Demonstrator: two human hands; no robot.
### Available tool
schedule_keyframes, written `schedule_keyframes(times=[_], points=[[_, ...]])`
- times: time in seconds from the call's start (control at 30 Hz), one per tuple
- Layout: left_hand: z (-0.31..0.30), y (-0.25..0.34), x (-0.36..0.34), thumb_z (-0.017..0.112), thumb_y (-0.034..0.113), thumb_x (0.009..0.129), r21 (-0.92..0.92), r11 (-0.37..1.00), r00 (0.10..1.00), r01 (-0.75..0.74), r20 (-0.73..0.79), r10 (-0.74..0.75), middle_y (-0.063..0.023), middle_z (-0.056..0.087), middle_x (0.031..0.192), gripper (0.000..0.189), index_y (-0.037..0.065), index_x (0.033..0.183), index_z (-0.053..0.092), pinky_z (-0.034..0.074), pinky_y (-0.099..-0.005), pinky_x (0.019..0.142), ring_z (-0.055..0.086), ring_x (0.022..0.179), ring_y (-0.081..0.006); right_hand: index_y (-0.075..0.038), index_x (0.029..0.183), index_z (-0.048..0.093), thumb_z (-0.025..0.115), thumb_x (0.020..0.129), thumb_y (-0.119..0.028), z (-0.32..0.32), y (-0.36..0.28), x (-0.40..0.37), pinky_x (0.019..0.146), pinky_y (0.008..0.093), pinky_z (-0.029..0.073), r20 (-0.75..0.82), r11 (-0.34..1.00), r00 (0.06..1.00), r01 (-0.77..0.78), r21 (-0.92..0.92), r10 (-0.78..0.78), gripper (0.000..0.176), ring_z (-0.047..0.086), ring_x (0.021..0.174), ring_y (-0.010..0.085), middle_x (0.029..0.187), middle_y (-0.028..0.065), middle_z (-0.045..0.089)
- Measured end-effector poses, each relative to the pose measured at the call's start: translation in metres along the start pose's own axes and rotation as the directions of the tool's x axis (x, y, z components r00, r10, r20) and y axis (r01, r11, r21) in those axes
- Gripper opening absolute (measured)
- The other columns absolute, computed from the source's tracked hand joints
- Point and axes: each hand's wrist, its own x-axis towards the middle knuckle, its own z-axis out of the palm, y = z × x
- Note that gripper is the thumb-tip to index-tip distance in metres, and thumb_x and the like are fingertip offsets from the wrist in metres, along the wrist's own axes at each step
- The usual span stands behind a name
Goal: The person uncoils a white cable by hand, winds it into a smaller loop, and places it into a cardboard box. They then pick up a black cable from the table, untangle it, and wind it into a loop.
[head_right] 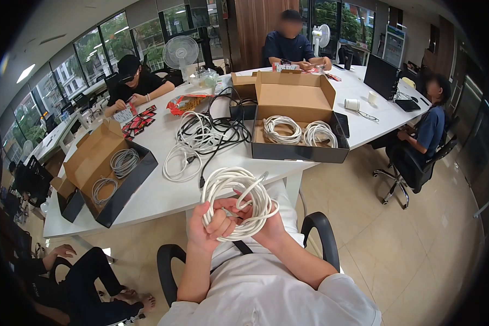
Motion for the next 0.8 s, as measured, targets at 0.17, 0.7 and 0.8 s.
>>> schedule_keyframes(times=[0.17,0.7,0.8], points=[[0.006,0.005,-0.005,0.038,0.04,0.093,0.14,0.99,0.997,-0.007,-0.076,0.018,0.0006,0.044,0.045,0.06,-0.012,0.12,0.054,0.037,-0.0253,0.046,0.03,0.034,-0.0074,-0.002,0.14,0.038,0.05,0.087,-0.051,-0.002,0.0,0.004,0.093,0.0378,0.047,-0.034,0.956,0.999,-0.02,-0.293,0.011,0.074,0.059,0.104,0.0226,0.111,0.0116,0.063],[0.008,0.022,-0.023,0.04,0.032,0.094,0.123,0.986,0.977,-0.117,-0.165,0.136,0.0008,0.041,0.042,0.043,-0.005,0.091,0.061,0.033,-0.026,0.044,0.028,0.032,-0.008,-0.002,0.127,0.054,0.057,0.086,0.001,-0.02,-0.065,0.002,0.084,0.0302,0.05,0.108,0.137,0.987,0.123,-0.983,-0.116,0.041,0.065,0.094,0.0194,0.107,0.0115,0.067],[0.002,0.022,-0.02,0.039,0.032,0.093,0.121,0.981,0.963,-0.153,-0.203,0.175,0.0032,0.036,0.041,0.041,-0.003,0.089,0.061,0.032,-0.0261,0.043,0.027,0.032,-0.0079,-0.001,0.124,0.056,0.056,0.08,0.009,0.007,-0.074,-0.009,0.079,0.0295,0.05,0.259,-0.196,0.817,0.182,-0.964,-0.515,0.045,0.064,0.09,0.0196,0.1,0.0124,0.067]])
